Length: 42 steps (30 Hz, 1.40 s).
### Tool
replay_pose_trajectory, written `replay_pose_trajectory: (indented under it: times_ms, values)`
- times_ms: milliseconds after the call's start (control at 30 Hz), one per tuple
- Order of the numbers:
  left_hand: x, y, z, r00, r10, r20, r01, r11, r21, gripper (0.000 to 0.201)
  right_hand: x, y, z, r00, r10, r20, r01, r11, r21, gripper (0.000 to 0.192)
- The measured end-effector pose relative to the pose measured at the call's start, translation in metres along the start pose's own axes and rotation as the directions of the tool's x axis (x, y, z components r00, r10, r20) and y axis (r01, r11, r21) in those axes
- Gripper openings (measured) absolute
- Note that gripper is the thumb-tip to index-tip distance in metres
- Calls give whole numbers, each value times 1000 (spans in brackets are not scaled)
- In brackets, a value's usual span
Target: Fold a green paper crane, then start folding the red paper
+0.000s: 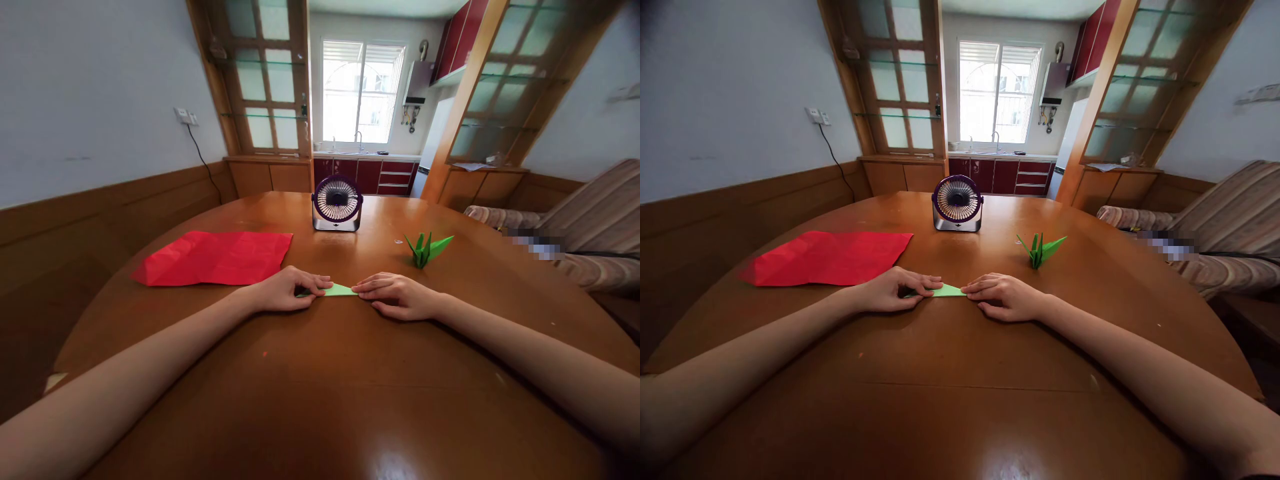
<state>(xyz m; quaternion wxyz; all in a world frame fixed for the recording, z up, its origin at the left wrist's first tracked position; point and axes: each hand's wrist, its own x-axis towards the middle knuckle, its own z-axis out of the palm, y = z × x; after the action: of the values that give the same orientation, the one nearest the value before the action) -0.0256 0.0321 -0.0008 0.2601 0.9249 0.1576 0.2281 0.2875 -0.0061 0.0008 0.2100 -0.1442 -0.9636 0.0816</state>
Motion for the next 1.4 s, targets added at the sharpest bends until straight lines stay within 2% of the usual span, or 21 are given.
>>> replay_pose_trajectory:
  times_ms: [233, 533, 667, 800, 933, 1133, 1233, 1400]
  values:
    - [-2, 7, -4, 999, -9, 44, 7, 999, 48, 32, 0, -1, -1, 1000, 3, 2, -3, 1000, 11, 35]
    - [-1, 15, -13, 996, 37, 81, -65, 924, 378, 28, 1, -1, 0, 1000, 8, -2, -8, 1000, 14, 35]
    - [2, 25, -10, 987, 98, 125, -142, 896, 421, 32, 1, -2, 0, 1000, 9, -6, -9, 1000, 8, 35]
    - [3, 31, -4, 984, 71, 166, -137, 892, 431, 42, 2, -2, 0, 1000, 2, -15, -2, 1000, 10, 34]
    - [0, 30, 0, 990, 12, 138, -72, 895, 441, 45, 2, -2, 0, 1000, 0, -7, 0, 1000, 9, 34]
    - [-7, 23, -6, 995, -86, 48, 52, 873, 484, 15, 1, -1, 0, 1000, -2, -10, 2, 1000, 18, 34]
    - [-9, 22, -7, 993, -118, 10, 98, 866, 491, 16, 1, -1, 0, 1000, -3, -10, 3, 1000, 18, 34]
    - [-10, 22, -2, 990, -106, -93, 138, 864, 484, 23, 1, -2, 0, 1000, 1, -9, -1, 1000, 9, 34]
